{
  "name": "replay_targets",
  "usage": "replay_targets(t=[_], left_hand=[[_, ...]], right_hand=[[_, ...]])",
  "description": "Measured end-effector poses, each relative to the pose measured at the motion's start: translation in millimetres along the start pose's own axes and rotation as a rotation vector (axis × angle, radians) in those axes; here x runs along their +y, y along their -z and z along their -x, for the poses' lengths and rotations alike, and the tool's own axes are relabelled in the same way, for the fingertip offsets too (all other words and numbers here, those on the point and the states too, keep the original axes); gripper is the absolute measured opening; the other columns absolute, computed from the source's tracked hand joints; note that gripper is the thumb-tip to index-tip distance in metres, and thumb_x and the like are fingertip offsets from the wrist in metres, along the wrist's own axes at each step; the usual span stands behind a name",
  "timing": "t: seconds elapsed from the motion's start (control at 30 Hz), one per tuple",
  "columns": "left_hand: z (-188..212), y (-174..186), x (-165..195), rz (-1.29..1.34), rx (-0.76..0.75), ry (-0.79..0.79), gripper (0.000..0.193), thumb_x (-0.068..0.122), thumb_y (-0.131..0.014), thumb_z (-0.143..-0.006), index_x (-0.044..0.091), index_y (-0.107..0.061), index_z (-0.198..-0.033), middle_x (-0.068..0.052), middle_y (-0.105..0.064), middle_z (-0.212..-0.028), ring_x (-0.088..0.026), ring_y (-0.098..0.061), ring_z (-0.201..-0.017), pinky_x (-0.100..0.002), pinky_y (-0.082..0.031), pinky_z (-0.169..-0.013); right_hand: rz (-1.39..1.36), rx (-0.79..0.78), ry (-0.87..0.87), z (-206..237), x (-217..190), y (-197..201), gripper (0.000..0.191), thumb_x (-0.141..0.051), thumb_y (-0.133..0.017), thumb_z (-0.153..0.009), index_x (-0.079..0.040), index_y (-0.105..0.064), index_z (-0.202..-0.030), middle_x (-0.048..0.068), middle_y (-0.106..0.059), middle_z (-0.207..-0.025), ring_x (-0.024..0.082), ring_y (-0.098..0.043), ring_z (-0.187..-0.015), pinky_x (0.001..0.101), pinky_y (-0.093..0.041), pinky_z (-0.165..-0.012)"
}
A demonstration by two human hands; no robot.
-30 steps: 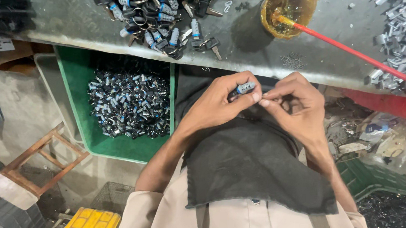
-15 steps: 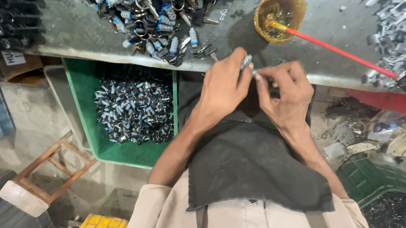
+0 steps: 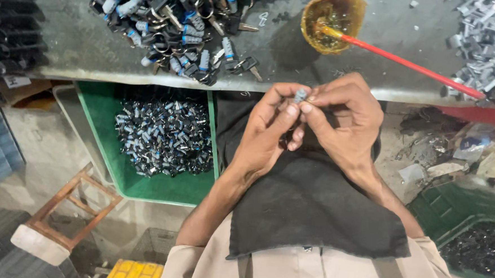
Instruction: The person picks small metal lock components one at a time from a pile on the bench, holds each in one hand, and uses a red-handled brush to apply a yellow liquid from a bowl onto the part. The treated part is then dropped into a green bin below the bench, and the cycle repeats.
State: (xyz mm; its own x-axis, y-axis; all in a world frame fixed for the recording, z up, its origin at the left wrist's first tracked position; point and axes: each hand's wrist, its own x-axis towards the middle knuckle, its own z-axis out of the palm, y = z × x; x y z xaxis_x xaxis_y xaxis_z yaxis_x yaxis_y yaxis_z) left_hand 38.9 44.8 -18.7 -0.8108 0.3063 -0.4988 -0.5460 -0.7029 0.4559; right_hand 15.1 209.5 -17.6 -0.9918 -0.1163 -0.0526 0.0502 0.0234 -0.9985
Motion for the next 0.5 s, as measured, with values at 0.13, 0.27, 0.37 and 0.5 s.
replay_targets(t=[0.13,0.27,0.37,0.5], left_hand=[[4.2,-3.3,2.8,-0.012,-0.002,-0.009,0.027,0.017,-0.058,-0.111,0.006,-0.054,-0.135,-0.003,-0.058,-0.107,-0.008,-0.053,-0.08,-0.022,-0.042,-0.064],[3.1,-5.2,8.3,-0.033,-0.014,-0.031,0.026,0.017,-0.058,-0.112,0.005,-0.055,-0.135,-0.003,-0.058,-0.107,-0.008,-0.052,-0.08,-0.022,-0.043,-0.064],[2.4,-4.1,7.3,-0.073,-0.022,-0.058,0.027,0.018,-0.057,-0.111,0.004,-0.055,-0.134,-0.003,-0.06,-0.107,-0.007,-0.053,-0.08,-0.022,-0.044,-0.063],[4.6,-0.1,5.9,-0.081,-0.028,-0.036,0.027,0.017,-0.056,-0.114,0.001,-0.057,-0.135,-0.003,-0.06,-0.103,-0.008,-0.053,-0.082,-0.023,-0.044,-0.065]], right_hand=[[-0.009,-0.003,0.008,2.3,-6.1,-2.4,0.018,0.014,-0.075,-0.1,0.002,-0.062,-0.106,0.01,-0.059,-0.11,0.016,-0.067,-0.102,0.0263,-0.058,-0.092],[0.046,-0.015,0.013,1.4,-13.7,-2.9,0.018,0.015,-0.074,-0.099,0.003,-0.062,-0.106,0.01,-0.059,-0.109,0.016,-0.068,-0.102,0.0259,-0.058,-0.091],[0.018,-0.029,-0.005,0.6,-16.5,-2.3,0.017,0.014,-0.074,-0.1,0.002,-0.062,-0.106,0.01,-0.059,-0.109,0.016,-0.069,-0.103,0.0258,-0.058,-0.091],[0.033,-0.11,-0.102,2.8,-18.6,8.1,0.015,0.014,-0.071,-0.101,0.003,-0.06,-0.102,0.01,-0.057,-0.111,0.016,-0.065,-0.105,0.0258,-0.056,-0.094]])
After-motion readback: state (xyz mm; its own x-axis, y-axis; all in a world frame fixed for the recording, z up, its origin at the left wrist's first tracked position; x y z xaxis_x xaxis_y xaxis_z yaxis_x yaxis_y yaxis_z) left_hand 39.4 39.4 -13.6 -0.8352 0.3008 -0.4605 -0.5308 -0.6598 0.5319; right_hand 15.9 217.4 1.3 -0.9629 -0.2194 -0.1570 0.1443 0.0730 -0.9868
